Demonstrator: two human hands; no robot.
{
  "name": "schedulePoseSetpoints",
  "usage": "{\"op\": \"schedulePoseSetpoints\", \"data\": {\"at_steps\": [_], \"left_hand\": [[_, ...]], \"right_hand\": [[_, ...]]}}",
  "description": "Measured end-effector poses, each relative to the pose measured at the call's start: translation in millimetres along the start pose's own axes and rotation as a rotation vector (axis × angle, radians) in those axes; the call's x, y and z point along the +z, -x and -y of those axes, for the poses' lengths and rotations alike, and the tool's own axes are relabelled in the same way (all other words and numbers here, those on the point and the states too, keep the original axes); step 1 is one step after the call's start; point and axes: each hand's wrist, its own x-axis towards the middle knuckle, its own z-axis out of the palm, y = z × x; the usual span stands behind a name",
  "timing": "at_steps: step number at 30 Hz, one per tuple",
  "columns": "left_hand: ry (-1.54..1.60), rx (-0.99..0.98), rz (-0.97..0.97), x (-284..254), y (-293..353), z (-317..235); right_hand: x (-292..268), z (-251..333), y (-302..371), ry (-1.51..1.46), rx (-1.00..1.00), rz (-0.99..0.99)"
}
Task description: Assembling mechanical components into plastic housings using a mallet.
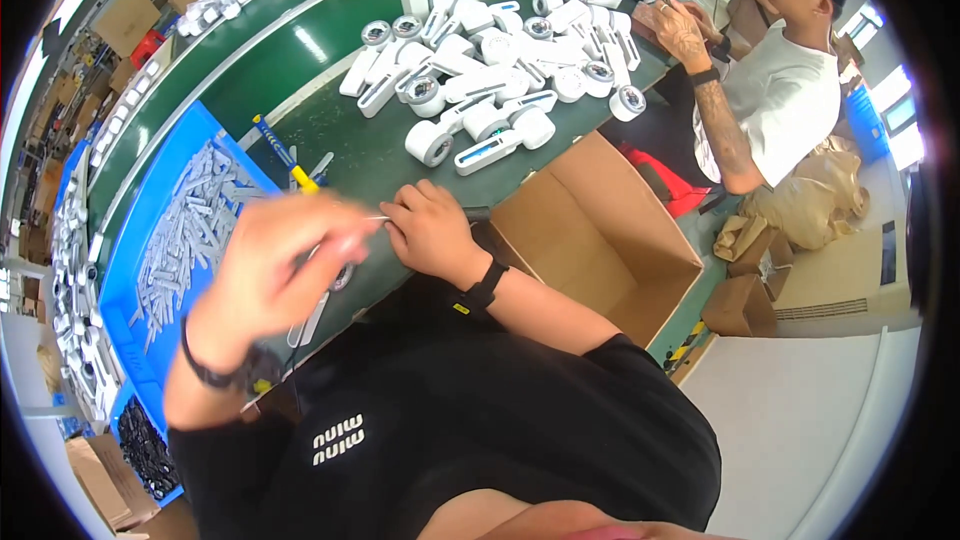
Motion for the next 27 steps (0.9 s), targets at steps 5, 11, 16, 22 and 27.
{"op": "schedulePoseSetpoints", "data": {"at_steps": [5, 11, 16, 22, 27], "left_hand": [[-0.118, -0.298, -0.251, 36.5, 136.5, 25.8], [-0.433, -0.493, -0.380, 73.6, 205.5, 28.0], [-0.433, -0.546, -0.343, 93.6, 233.1, 45.8], [-0.460, -0.473, -0.292, 94.4, 238.3, 46.2], [-0.291, -0.280, -0.236, 98.7, 223.5, 45.5]], "right_hand": [[3.3, 3.4, -2.6, 0.015, -0.020, 0.004], [5.9, 6.8, 0.7, 0.037, -0.021, 0.011], [5.1, 8.3, 1.9, 0.053, -0.020, -0.003], [7.4, 6.8, 2.8, 0.064, -0.016, -0.023], [8.4, 8.0, 0.4, 0.061, -0.037, -0.022]]}}
